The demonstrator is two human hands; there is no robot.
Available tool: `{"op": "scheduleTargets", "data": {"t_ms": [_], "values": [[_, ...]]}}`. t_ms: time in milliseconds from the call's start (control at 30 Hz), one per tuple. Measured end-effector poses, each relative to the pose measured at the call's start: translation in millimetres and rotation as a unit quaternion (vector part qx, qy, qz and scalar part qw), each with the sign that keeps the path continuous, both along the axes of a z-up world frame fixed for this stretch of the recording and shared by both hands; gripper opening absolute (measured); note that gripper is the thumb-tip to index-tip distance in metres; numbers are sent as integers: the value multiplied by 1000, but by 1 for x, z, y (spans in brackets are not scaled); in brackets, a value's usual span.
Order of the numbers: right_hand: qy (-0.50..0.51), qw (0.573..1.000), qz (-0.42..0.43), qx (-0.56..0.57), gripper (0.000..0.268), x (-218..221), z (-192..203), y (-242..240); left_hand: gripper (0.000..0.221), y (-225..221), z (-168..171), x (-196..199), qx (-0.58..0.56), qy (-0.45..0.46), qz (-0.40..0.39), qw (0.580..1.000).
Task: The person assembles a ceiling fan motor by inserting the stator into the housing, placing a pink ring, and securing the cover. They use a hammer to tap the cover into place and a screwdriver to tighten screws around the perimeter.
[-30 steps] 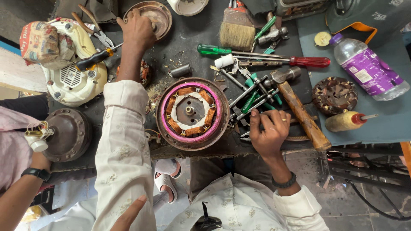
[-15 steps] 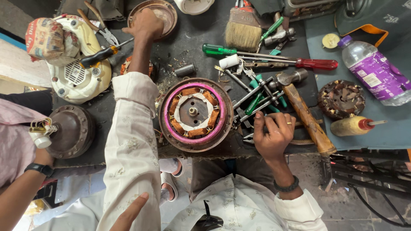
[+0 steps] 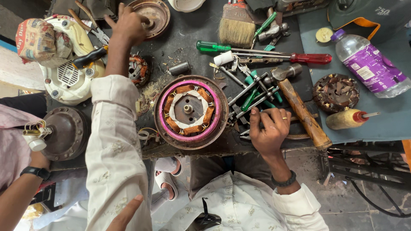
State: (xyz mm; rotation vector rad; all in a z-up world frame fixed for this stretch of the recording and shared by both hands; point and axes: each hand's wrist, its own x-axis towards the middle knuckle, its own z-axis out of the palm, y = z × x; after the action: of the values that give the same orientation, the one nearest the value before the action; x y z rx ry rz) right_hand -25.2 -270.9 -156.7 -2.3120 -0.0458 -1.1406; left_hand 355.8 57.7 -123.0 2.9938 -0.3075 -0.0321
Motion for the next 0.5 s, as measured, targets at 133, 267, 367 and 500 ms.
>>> {"op": "scheduleTargets", "data": {"t_ms": [133,267,367,500], "values": [[1,1000,0,-1,33,-1,-1,0,32,-17,-6,14,-64,17,63,996],[2,1000,-1,-4,33,0,-1,-1,40,-29,-6,21,-113,37,125,985],[3,1000,1,0,34,0,-1,-1,38,-33,-3,17,-150,52,133,978],[1,1000,1,2,33,0,-1,-1,47,-32,5,-5,-103,86,86,987]]}}
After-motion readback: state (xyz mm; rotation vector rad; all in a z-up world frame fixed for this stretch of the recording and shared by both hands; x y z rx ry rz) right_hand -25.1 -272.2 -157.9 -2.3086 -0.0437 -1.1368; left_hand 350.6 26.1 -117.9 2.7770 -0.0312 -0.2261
